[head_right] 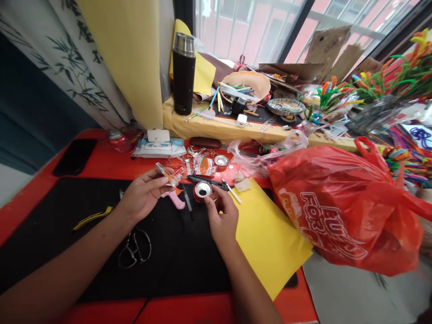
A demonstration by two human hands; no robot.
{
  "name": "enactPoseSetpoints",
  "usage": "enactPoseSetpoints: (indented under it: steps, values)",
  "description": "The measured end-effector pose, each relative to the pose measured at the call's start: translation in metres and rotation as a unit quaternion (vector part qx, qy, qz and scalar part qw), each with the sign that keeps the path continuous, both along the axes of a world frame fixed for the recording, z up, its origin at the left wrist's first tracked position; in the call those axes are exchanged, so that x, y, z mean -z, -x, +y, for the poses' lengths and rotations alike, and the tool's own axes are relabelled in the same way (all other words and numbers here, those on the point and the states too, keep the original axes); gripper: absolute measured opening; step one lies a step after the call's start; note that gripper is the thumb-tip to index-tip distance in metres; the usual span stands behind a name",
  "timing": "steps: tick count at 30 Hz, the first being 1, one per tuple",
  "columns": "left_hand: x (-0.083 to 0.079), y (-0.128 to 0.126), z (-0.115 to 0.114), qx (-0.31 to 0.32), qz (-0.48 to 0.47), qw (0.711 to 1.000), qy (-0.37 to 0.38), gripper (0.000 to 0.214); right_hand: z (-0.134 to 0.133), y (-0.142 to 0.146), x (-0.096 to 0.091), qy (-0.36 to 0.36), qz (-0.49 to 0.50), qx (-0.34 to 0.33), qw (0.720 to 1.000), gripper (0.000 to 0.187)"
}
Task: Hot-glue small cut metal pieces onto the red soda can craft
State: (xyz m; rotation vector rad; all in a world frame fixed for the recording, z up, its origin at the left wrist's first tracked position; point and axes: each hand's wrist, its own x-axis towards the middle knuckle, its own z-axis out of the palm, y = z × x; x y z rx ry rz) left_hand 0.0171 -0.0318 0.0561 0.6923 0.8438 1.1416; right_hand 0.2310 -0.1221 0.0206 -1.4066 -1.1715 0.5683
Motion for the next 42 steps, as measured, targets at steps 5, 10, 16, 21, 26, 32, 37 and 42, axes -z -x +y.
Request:
enactPoseSetpoints:
  steps: [5,10,16,21,26,32,37,42]
  values:
    - [-0.005,0.008,0.007,-0.015,-0.017,1.0,-0.011,0.034,-0.017,0.026,-0.018,-0.003,-0.061,-0.161,0.985,0.023]
    - [-0.011,0.014,0.011,-0.029,-0.035,0.998,-0.031,0.029,-0.035,0.064,-0.018,0.048,-0.217,-0.338,0.914,0.032]
    - [-0.013,0.015,0.009,-0.02,-0.041,0.998,-0.039,0.028,-0.04,0.11,-0.007,0.111,-0.395,-0.403,0.818,0.057]
    - [-0.014,0.012,0.009,-0.018,-0.05,0.998,-0.039,0.028,-0.039,0.135,0.0,0.117,-0.458,-0.402,0.784,0.054]
    - [-0.013,0.009,0.01,-0.011,-0.05,0.998,-0.035,0.027,-0.038,0.145,-0.004,0.157,-0.454,-0.398,0.782,0.03]
    - [-0.008,0.007,0.01,-0.013,-0.054,0.998,-0.026,0.027,-0.038,0.153,-0.003,0.154,-0.458,-0.403,0.777,0.041]
    - [-0.005,0.006,0.01,-0.009,-0.05,0.999,-0.012,0.029,-0.035,0.154,0.001,0.151,-0.451,-0.41,0.778,0.029]
    - [-0.005,0.008,0.01,-0.007,-0.053,0.999,-0.005,0.027,-0.03,0.15,-0.006,0.192,-0.42,-0.401,0.791,0.028]
